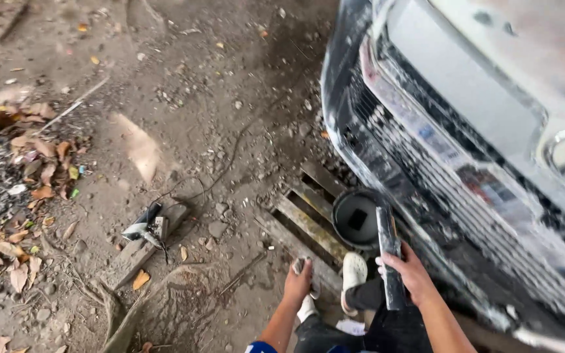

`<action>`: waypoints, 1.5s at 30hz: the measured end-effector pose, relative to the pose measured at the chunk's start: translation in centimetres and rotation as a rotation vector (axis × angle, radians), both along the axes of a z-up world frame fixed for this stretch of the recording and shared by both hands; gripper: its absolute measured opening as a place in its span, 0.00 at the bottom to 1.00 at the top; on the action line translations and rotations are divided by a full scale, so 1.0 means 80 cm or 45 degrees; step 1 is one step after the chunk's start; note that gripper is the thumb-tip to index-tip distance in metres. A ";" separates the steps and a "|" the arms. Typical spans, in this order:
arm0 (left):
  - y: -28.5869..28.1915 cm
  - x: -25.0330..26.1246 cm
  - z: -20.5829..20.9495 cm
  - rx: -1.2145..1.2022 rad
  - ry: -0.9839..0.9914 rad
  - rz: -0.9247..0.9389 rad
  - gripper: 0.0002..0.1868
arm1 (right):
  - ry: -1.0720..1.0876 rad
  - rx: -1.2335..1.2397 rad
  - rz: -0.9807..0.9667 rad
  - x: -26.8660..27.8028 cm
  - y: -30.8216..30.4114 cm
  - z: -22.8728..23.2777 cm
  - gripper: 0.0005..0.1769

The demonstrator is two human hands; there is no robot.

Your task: The person sands the surface of a car hood using a sanding block held in the right hand while wiping the area with a cloth in the left hand. The person repeatedly dips the cloth into a bucket of water and continues sanding the hood to smooth the surface.

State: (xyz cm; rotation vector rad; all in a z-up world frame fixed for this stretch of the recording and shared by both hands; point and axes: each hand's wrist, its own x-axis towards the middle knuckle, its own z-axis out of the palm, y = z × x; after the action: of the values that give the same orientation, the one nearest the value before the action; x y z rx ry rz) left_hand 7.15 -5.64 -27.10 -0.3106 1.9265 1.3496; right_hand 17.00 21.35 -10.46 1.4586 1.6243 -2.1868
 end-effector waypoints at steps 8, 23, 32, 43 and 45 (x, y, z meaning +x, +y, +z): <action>0.013 0.003 0.002 0.318 -0.111 0.137 0.28 | -0.130 -0.298 -0.102 0.049 -0.026 0.014 0.40; 0.260 0.031 -0.204 0.072 0.485 -0.385 0.40 | -0.479 -0.018 0.130 0.043 0.142 -0.365 0.35; 0.393 -0.093 -0.381 -0.601 0.280 -0.922 0.49 | -0.665 0.041 0.569 -0.109 0.256 -0.646 0.44; 0.406 0.056 -0.799 -0.810 0.260 -1.002 0.25 | -0.689 0.643 0.728 -0.118 0.227 -0.794 0.64; 0.410 0.022 -0.753 -0.723 0.208 -0.917 0.22 | -0.595 0.722 0.770 -0.108 0.234 -0.820 0.58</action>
State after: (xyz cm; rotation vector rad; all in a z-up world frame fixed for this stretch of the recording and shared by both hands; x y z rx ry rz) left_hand 8.93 27.14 -87.31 0.2296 2.2213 0.3613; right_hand 8.36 40.11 -76.08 1.1975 2.1915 -1.0293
